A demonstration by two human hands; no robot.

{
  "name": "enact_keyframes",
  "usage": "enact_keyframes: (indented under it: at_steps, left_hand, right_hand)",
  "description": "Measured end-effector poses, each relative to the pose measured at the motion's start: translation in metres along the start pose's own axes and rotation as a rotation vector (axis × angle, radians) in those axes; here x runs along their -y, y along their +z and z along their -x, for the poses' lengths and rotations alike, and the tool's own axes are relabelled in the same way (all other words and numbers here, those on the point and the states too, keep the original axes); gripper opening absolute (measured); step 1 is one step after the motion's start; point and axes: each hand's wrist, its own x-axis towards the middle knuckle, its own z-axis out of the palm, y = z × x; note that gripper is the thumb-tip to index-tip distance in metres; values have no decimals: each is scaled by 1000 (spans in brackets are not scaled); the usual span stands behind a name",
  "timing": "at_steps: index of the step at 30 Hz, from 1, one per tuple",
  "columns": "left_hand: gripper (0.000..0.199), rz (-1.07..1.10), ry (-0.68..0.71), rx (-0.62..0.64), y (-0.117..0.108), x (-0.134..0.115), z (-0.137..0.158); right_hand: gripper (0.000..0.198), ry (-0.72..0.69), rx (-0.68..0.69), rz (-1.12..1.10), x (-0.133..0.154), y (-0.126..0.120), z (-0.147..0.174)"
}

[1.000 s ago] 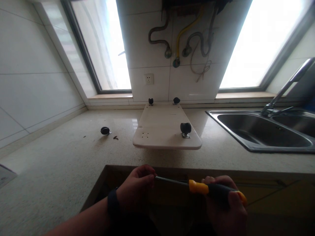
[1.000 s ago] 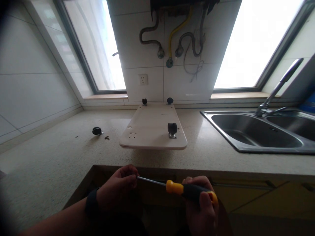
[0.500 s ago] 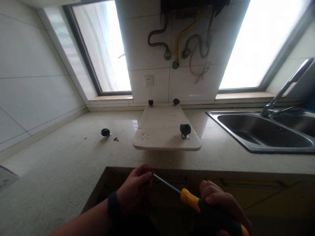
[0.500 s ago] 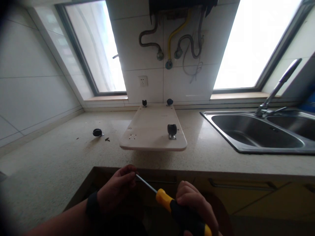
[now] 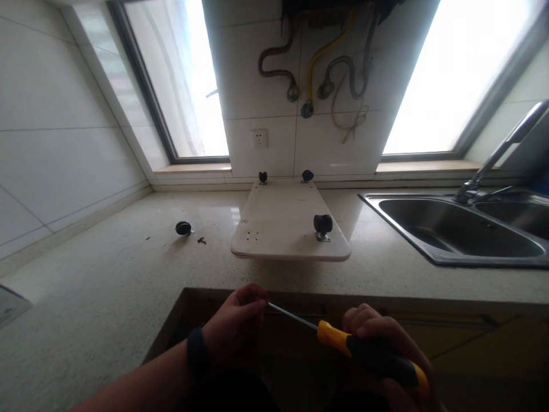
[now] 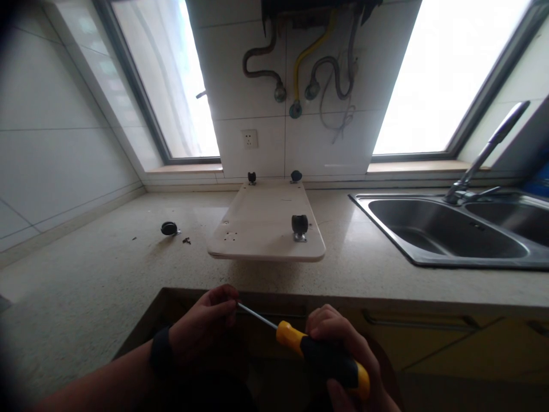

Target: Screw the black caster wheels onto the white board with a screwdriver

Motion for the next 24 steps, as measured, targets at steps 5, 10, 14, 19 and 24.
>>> enact_keyframes:
  at_steps: [5, 10, 14, 19, 24]
  left_hand:
    - [36, -1, -2, -37, -2, 0, -1]
    - [37, -3, 55, -80, 0, 0, 0]
    - [39, -39, 91, -103, 1, 2, 0]
    - [39, -182, 138, -99, 1, 7, -1]
    - [51, -245, 172, -14, 3, 10, -7]
  right_hand:
    - [33, 29, 113, 19, 3, 2, -5]
    - [34, 0, 82, 109, -16, -4, 5]
    - [36, 0, 46, 135, -32, -9, 9]
    - [34, 99, -24, 122, -49, -17, 17]
    - [38, 206, -146, 50, -64, -23, 25]
